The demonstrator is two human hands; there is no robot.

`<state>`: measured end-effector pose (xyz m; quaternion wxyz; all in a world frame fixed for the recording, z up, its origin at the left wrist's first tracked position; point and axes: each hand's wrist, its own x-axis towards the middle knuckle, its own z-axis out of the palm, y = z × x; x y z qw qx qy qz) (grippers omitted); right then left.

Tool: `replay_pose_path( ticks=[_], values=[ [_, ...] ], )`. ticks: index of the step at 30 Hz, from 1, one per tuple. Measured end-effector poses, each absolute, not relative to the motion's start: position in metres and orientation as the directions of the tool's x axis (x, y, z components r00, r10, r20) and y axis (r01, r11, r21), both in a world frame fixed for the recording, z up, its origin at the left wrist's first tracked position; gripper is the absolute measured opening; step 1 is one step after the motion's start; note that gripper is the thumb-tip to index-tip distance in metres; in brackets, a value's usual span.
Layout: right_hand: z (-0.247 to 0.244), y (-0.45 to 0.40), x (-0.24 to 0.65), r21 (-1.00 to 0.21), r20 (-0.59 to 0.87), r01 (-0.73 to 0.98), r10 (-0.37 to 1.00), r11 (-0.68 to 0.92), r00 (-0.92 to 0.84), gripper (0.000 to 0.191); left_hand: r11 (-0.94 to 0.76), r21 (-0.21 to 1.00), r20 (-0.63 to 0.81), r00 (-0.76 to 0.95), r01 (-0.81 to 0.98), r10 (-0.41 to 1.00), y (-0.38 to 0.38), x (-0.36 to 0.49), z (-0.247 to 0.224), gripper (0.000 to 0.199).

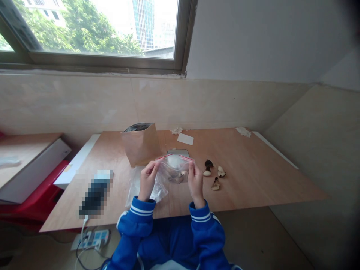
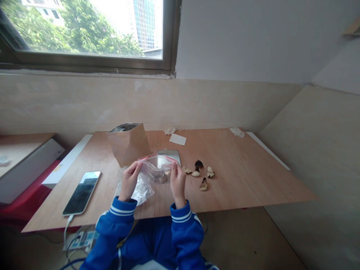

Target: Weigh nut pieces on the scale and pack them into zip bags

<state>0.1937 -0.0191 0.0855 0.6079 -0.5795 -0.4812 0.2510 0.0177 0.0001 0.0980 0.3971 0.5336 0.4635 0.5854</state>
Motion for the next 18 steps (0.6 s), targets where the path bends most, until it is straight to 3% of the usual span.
replay_pose_path(
  ticks=[4,18],
  values=[
    [0.081,-0.016,0.199,-0.941,0.307,0.259,0.870,0.218,0.386,0.054,-0.239,0.970,0.223,-0.233,-0.043,0.946,0.001,0.021,0.102,0.029],
    [0.090,-0.018,0.221,-0.941,0.292,0.219,0.946,0.257,0.144,0.045,-0.183,0.955,0.128,-0.233,-0.232,0.964,0.007,0.021,0.096,0.038]
  ],
)
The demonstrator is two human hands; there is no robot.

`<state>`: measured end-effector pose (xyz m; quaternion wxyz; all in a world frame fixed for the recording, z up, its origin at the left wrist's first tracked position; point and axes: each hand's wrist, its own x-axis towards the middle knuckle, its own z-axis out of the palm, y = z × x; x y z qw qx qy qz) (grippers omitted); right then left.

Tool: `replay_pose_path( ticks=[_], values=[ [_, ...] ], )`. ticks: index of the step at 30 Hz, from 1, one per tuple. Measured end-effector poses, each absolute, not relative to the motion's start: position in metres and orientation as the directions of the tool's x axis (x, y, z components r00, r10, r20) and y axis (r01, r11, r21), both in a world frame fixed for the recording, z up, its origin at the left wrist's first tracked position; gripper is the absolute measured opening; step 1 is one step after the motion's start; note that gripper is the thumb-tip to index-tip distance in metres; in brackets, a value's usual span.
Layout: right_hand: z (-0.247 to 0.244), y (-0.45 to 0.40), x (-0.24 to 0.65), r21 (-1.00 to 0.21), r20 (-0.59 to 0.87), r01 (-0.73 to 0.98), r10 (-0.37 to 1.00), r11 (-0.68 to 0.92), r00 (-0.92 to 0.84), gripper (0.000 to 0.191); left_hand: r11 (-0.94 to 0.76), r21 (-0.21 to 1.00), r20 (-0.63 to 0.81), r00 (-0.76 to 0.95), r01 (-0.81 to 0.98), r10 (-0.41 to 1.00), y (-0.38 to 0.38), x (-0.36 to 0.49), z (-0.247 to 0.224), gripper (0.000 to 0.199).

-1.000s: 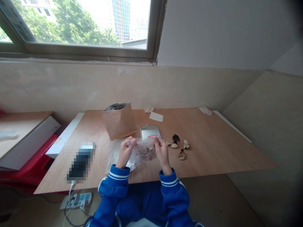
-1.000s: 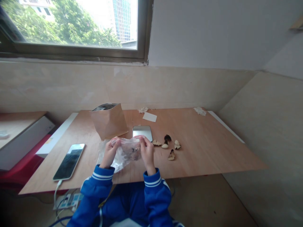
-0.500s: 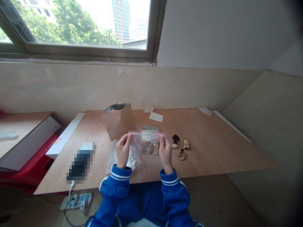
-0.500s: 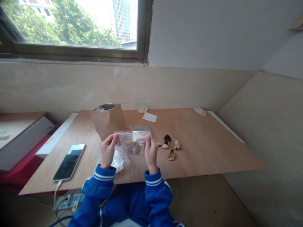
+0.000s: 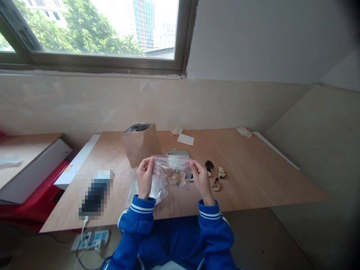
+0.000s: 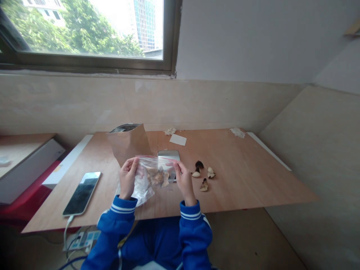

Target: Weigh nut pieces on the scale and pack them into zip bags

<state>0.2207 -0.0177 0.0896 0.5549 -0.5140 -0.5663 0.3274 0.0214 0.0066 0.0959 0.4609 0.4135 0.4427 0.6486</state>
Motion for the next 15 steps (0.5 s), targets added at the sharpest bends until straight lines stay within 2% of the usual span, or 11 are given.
replay_pose_path(
  ticks=[9,15],
  values=[
    [0.0872,-0.0190,0.2197,-0.941,0.322,0.199,0.908,0.274,0.269,0.035,-0.159,0.978,0.126,-0.221,-0.135,0.967,0.0015,0.0192,0.0981,0.035],
    [0.0873,-0.0181,0.2207,-0.935,0.332,0.234,0.888,0.266,0.319,0.039,-0.173,0.981,0.151,-0.216,-0.086,0.965,-0.0011,0.0190,0.0979,0.033]
  ],
)
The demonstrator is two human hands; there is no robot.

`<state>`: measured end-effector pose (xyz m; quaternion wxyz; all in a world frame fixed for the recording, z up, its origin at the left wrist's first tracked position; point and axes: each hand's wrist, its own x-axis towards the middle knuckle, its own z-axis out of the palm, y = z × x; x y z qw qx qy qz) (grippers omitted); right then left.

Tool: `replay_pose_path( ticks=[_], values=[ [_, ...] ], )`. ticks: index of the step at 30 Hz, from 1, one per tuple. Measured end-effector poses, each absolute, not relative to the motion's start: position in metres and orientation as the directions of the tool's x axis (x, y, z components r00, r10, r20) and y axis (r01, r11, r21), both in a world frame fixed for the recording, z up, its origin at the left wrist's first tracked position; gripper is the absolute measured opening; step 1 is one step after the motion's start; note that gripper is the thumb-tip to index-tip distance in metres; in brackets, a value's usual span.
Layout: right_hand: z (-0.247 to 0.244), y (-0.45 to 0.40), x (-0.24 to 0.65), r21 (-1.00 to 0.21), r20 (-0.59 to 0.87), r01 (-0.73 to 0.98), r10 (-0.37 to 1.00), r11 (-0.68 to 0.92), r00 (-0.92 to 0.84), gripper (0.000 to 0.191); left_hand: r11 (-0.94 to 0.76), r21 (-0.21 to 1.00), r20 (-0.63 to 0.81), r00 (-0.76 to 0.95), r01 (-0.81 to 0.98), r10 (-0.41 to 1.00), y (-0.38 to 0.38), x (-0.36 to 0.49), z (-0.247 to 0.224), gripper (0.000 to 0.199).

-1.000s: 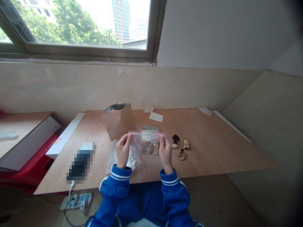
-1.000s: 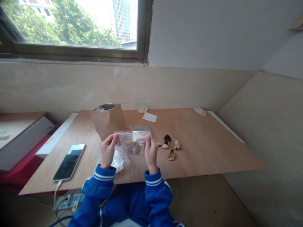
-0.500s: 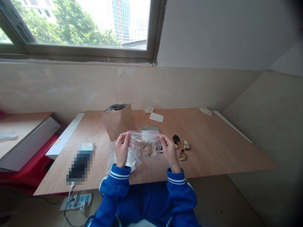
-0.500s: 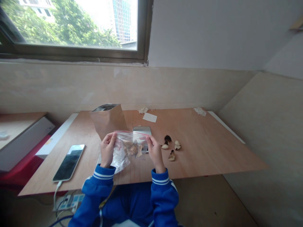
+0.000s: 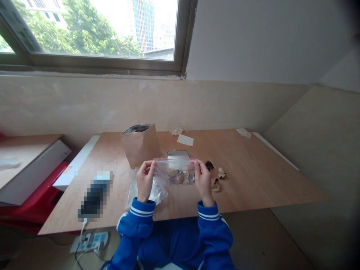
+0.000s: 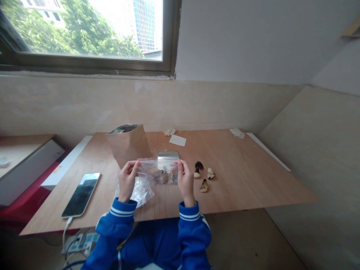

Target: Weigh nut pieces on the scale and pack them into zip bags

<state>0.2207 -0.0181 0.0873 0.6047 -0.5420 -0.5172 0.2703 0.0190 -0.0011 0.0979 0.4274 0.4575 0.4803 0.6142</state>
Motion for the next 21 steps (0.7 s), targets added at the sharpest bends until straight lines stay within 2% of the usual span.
replay_pose_path(
  ticks=[14,17,21],
  values=[
    [0.085,-0.019,0.213,-0.931,0.356,0.224,0.856,0.289,0.375,0.033,-0.261,0.964,0.243,-0.236,-0.050,0.941,-0.003,0.023,0.095,0.028],
    [0.087,-0.018,0.210,-0.939,0.343,0.162,0.851,0.303,0.396,0.031,-0.271,0.959,0.241,-0.260,-0.084,0.935,-0.003,0.025,0.095,0.027],
    [0.092,-0.018,0.207,-0.949,0.310,0.074,0.859,0.307,0.408,0.031,-0.296,0.951,0.274,-0.200,-0.091,0.941,-0.003,0.024,0.093,0.025]
  ],
)
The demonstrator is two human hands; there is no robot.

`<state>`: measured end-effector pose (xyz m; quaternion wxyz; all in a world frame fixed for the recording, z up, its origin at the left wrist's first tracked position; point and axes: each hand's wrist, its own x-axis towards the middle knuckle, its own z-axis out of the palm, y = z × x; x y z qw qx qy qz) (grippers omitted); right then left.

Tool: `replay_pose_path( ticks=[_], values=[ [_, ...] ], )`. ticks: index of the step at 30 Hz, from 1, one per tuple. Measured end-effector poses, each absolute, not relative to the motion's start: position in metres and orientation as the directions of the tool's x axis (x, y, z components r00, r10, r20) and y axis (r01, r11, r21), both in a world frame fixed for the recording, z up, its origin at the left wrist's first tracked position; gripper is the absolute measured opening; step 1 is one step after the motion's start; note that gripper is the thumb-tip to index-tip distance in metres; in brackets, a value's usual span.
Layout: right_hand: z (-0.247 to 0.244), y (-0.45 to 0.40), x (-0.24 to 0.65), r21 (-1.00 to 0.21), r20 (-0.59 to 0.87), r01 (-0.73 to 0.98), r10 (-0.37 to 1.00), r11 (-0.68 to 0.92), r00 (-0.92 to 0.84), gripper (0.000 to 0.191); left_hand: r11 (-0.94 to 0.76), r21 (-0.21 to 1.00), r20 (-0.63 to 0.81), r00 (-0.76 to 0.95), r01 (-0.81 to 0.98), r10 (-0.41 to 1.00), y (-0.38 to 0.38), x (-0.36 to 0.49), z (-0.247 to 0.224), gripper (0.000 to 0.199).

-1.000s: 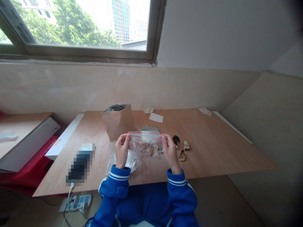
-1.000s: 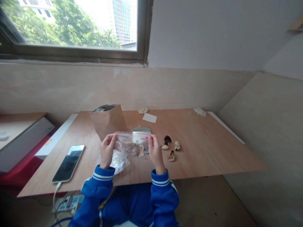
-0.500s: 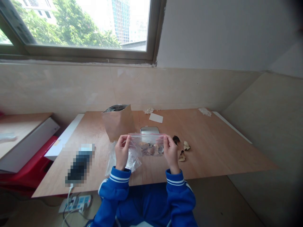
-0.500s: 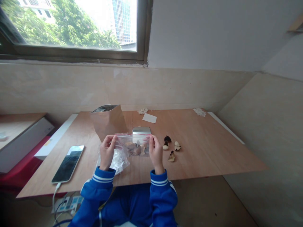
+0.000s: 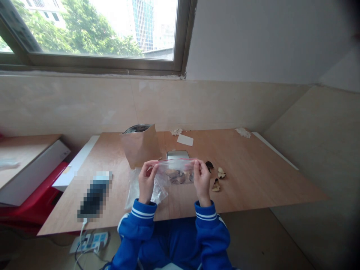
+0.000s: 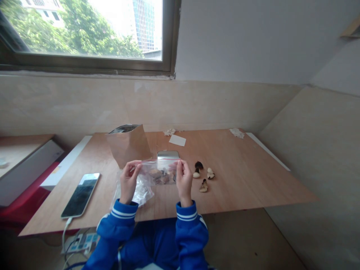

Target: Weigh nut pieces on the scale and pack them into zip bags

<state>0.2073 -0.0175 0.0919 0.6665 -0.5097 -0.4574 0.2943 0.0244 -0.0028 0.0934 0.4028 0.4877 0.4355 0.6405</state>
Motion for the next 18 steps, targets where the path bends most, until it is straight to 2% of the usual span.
replay_pose_path(
  ticks=[12,18],
  values=[
    [0.082,-0.017,0.213,-0.957,0.282,0.031,0.909,0.287,0.307,0.029,-0.262,0.964,0.240,-0.250,-0.057,0.938,0.000,0.024,0.091,0.026],
    [0.081,-0.018,0.212,-0.955,0.294,0.076,0.896,0.286,0.334,0.026,-0.264,0.956,0.289,-0.233,0.132,0.929,0.002,0.022,0.087,0.027]
  ],
)
